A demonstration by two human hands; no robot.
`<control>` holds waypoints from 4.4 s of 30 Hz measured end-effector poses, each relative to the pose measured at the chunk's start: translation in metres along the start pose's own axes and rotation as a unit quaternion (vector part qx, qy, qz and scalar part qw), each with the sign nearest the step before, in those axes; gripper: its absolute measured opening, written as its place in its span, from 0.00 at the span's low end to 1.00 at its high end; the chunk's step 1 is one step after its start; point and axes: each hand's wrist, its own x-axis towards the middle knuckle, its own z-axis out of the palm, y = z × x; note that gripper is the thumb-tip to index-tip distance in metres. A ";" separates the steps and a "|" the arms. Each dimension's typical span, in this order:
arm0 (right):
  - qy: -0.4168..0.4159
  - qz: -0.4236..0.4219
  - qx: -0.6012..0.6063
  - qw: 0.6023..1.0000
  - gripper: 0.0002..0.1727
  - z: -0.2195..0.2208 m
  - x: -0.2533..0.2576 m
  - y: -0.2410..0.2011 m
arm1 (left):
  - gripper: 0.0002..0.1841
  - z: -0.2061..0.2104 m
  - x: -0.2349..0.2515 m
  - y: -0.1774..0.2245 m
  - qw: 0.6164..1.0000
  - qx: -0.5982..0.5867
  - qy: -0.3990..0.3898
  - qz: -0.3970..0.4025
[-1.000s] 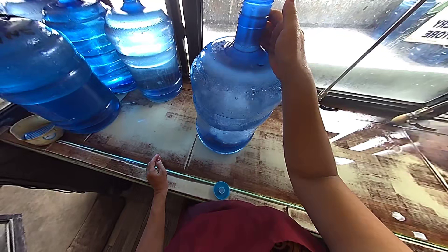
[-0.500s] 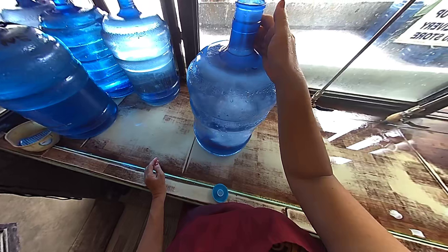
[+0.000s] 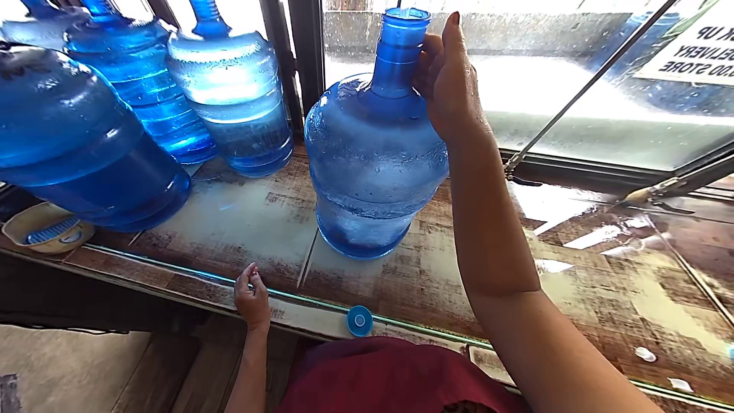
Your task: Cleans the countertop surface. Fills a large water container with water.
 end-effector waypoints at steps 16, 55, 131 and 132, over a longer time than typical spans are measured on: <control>-0.003 -0.004 0.001 1.000 0.42 0.000 0.000 0.001 | 0.18 -0.001 0.000 -0.001 1.000 0.003 -0.001 0.014; 0.008 -0.002 0.015 1.000 0.41 0.000 0.002 0.001 | 0.18 -0.002 0.001 0.002 1.000 0.011 -0.009 0.006; 0.012 0.003 0.011 1.000 0.40 -0.001 0.003 0.003 | 0.18 -0.002 0.001 0.002 1.000 0.001 -0.011 0.002; 0.012 0.003 0.012 1.000 0.40 0.000 0.003 0.003 | 0.18 -0.002 0.001 0.002 1.000 0.002 -0.011 0.004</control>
